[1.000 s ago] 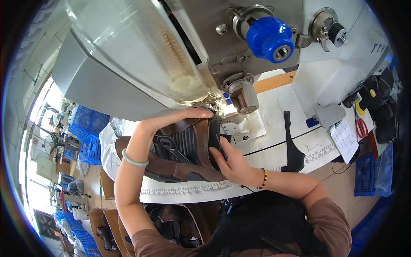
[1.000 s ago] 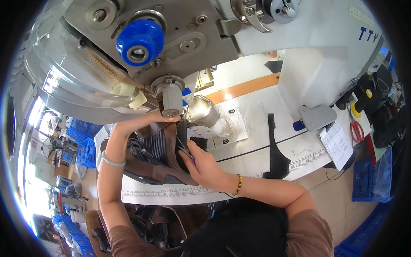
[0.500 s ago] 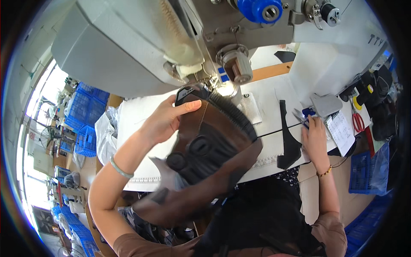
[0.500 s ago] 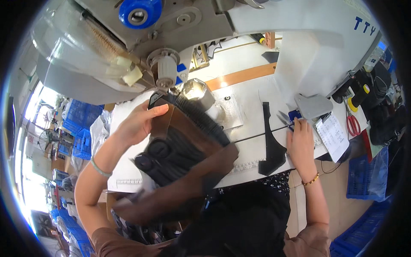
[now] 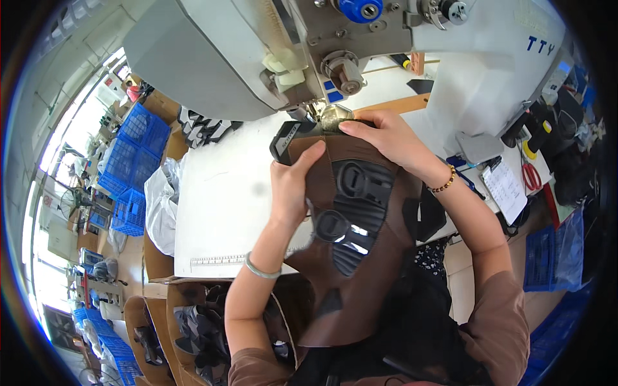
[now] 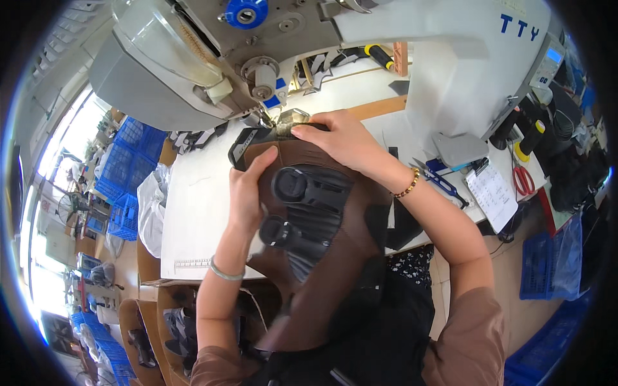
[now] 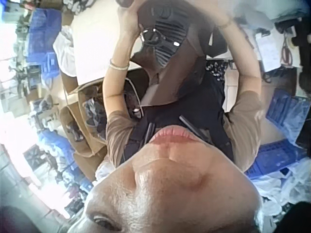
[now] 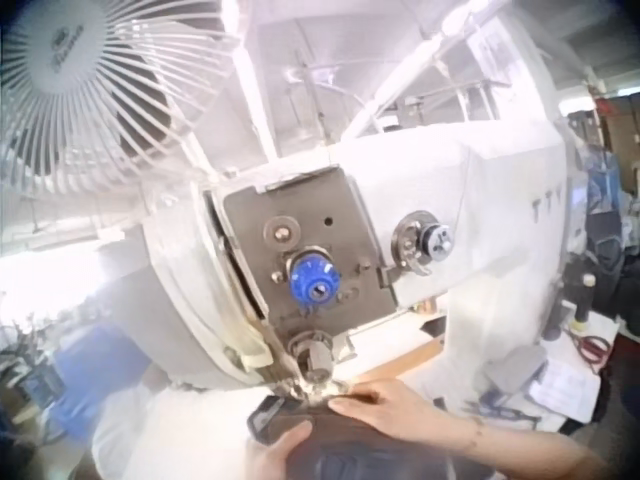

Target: The person takes shoe upper pieces from a box and stitches them together using a sewing machine, cutting threads with snips along the way.

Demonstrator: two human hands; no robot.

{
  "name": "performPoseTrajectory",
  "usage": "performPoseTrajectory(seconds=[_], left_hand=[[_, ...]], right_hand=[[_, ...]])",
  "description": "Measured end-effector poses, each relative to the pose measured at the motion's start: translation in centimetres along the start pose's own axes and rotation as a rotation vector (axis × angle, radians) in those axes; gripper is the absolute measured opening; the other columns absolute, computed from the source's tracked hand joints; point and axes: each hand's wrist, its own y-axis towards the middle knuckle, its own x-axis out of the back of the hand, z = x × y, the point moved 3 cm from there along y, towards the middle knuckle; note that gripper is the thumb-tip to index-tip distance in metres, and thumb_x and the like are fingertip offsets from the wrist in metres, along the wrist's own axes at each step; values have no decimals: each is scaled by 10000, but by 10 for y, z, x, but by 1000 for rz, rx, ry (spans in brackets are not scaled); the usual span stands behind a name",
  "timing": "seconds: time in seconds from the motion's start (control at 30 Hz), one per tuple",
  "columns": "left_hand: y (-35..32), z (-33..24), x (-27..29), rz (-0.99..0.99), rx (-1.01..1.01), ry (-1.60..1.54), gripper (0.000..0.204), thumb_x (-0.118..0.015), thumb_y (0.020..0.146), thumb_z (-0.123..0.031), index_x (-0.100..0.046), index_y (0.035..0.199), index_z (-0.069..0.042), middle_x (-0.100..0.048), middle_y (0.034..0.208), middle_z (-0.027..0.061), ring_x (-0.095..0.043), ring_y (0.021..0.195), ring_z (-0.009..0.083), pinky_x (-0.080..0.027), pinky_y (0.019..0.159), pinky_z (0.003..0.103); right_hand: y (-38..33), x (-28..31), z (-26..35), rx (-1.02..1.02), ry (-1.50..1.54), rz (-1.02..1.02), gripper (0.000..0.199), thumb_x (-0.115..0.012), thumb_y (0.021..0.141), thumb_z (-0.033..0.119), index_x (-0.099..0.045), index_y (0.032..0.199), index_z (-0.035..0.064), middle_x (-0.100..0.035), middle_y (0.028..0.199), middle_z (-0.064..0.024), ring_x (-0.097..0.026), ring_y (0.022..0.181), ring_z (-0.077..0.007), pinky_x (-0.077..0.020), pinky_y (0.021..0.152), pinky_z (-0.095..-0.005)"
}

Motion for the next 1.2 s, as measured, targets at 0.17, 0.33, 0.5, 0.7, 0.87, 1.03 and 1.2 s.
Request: performPoseTrajectory(seconds=[0.17, 0.33, 0.5, 0.7, 0.87, 1.03, 1.2], left_hand=[[-1, 6, -3, -122, -190, 59, 180, -664, 791, -62, -629, 956, 0, -638, 848, 29, -571, 721, 89, -448, 643, 222], [-2, 6, -6, -164, -121, -28, 160, -652, 791, -50, -628, 939, 7, -637, 838, 29, -566, 723, 82, -438, 649, 213], [0, 2, -10, -167, -155, 3, 135, -642, 800, -38, -634, 930, -2, -636, 831, 20, -561, 718, 72, -431, 652, 204], [2, 1, -7, -131, -132, 14, 147, -659, 792, -51, -632, 931, -8, -636, 839, 18, -562, 722, 73, -432, 658, 204], [5, 3, 1, -110, -89, -42, 154, -656, 793, -57, -625, 936, -9, -636, 844, 22, -569, 723, 81, -440, 664, 207], [5, 4, 1, -82, -84, -44, 154, -648, 797, -54, -617, 941, -9, -635, 851, 26, -572, 734, 87, -446, 672, 215], [6, 0, -1, -94, -144, 24, 129, -639, 810, -50, -623, 928, 0, -634, 834, 19, -562, 720, 77, -441, 651, 214]], right_hand=[[8, 0, -12, -38, 170, 52, 329, -629, 850, 314, -646, 747, 2, -508, 596, 40, -402, 571, -28, -332, 510, -223], [7, 1, -9, -40, 181, 76, 321, -635, 854, 312, -622, 724, 19, -473, 603, 65, -384, 586, -13, -324, 519, -209], [9, 0, -16, -48, 253, 51, 331, -640, 855, 312, -594, 701, 23, -467, 615, 68, -374, 597, -10, -318, 523, -204], [8, 2, -7, 43, 112, -64, 340, -668, 830, 318, -580, 693, 18, -446, 581, 54, -365, 580, -21, -309, 510, -220], [4, 0, 7, 79, -48, -89, 347, -677, 820, 310, -563, 687, 11, -431, 556, 28, -358, 562, -35, -304, 501, -242], [5, -1, 0, 63, -44, -87, 306, -686, 820, 293, -622, 737, 5, -496, 625, 61, -366, 598, -19, -302, 516, -218], [7, 0, 0, 78, 2, -100, 344, -677, 814, 300, -552, 681, 8, -415, 538, 2, -354, 540, -50, -301, 496, -247]])
